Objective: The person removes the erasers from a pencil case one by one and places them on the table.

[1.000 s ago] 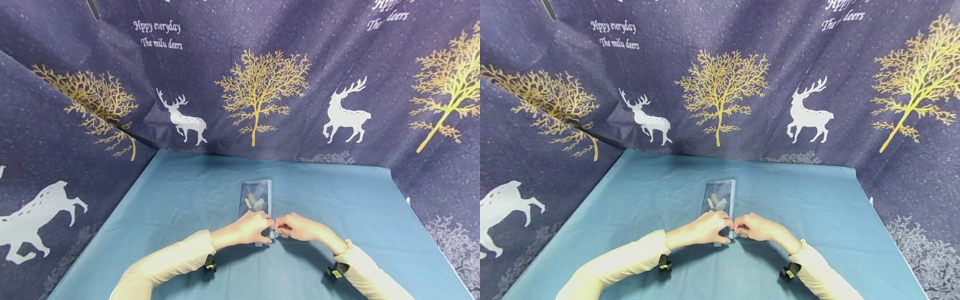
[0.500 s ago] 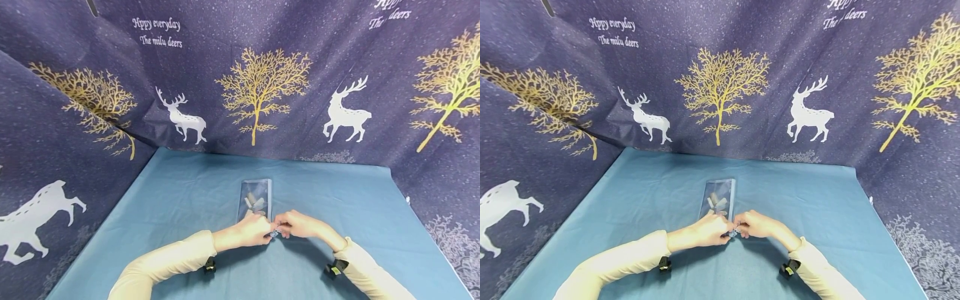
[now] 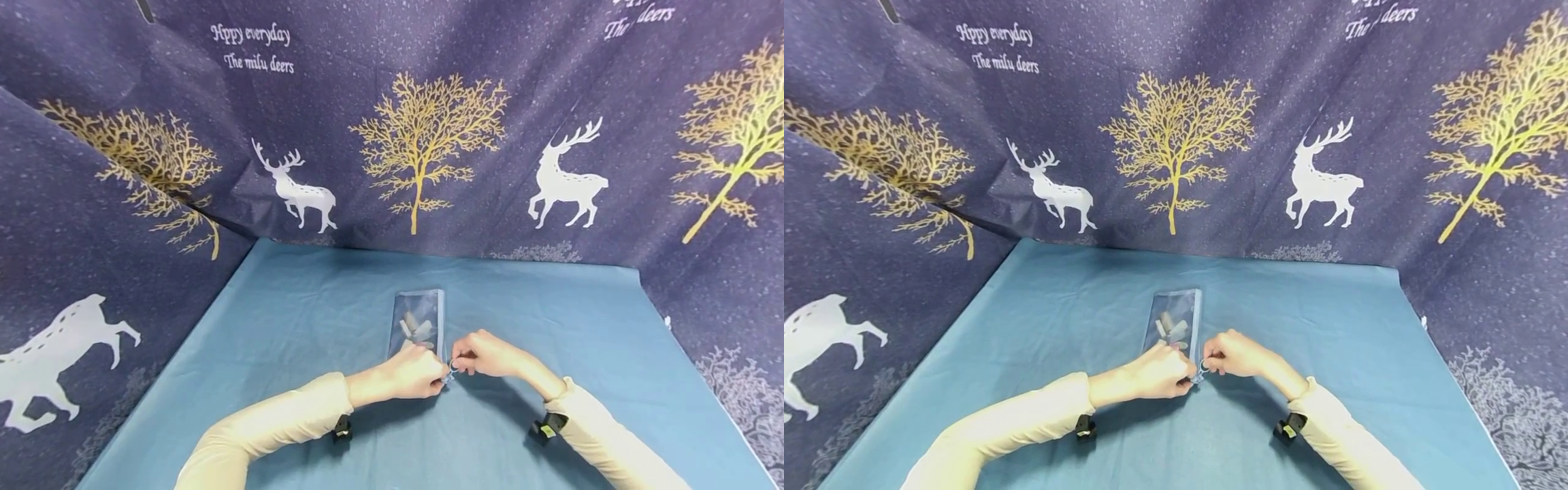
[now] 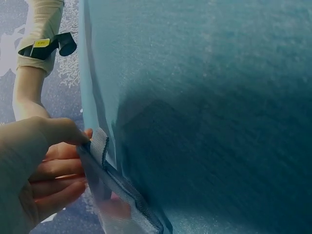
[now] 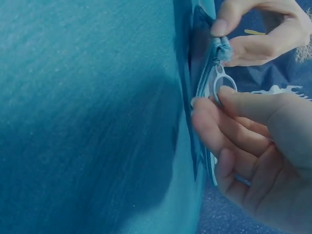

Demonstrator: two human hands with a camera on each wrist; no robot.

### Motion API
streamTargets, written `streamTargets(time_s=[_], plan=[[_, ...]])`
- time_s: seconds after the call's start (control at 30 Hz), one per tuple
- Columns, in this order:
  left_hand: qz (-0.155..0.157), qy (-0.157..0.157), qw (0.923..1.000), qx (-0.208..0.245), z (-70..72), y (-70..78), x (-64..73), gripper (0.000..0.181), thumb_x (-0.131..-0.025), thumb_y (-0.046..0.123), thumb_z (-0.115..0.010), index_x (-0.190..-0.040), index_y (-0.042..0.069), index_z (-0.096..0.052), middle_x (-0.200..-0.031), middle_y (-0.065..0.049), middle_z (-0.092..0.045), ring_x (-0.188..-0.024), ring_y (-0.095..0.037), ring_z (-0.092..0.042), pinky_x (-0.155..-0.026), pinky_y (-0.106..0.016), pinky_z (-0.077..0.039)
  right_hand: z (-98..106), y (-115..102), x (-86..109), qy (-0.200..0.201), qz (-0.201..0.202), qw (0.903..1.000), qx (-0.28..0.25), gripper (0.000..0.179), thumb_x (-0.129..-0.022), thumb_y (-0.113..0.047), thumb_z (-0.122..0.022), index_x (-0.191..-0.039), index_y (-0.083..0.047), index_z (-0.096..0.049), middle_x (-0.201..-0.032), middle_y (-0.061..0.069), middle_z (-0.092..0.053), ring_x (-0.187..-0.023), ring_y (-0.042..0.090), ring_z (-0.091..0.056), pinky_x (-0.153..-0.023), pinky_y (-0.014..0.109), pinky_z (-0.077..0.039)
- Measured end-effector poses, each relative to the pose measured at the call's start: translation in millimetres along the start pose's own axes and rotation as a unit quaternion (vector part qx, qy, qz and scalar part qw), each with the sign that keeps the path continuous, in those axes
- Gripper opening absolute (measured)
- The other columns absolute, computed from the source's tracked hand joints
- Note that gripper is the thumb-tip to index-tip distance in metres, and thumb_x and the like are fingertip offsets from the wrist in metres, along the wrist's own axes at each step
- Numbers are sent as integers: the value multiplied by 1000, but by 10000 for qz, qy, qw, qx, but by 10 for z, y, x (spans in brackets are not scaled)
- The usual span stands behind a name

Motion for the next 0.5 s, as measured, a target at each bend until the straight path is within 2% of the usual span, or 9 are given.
streamTargets(time_s=[0.13,0.33,0.5], plan=[[-17,75,10000,-37,-1,1,-2,13,-76,31,-65,-66,25,-59,-60,14,-61,-52,-5,-52,-44,-20,-38,10,16,-12,158,-179,9994,257,9,-85,-16,-62,-77,-16,-66,-63,1,-65,-53,13,-60,-53,18,-47],[-176,185,9997,-41,-10,27,0,15,-75,30,-64,-62,25,-58,-57,15,-60,-50,-4,-50,-44,-20,-36,-3,31,-37,368,-279,9963,728,9,-81,-19,-66,-73,-20,-65,-61,-7,-63,-49,-1,-52,-52,17,-44],[-226,313,9992,-97,6,22,-13,18,-75,29,-64,-59,24,-56,-52,14,-54,-46,-3,-45,-43,-20,-35,26,31,-66,556,-269,9925,1056,10,-79,-20,-68,-70,-22,-64,-60,-15,-59,-51,-5,-48,-51,17,-42]])
Point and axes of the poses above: each hand's wrist, its own x-axis away from the middle knuckle, its own z-axis out of the back of the hand, y = z × x, the point moved 6 cm from there along -x, towards the middle knuckle
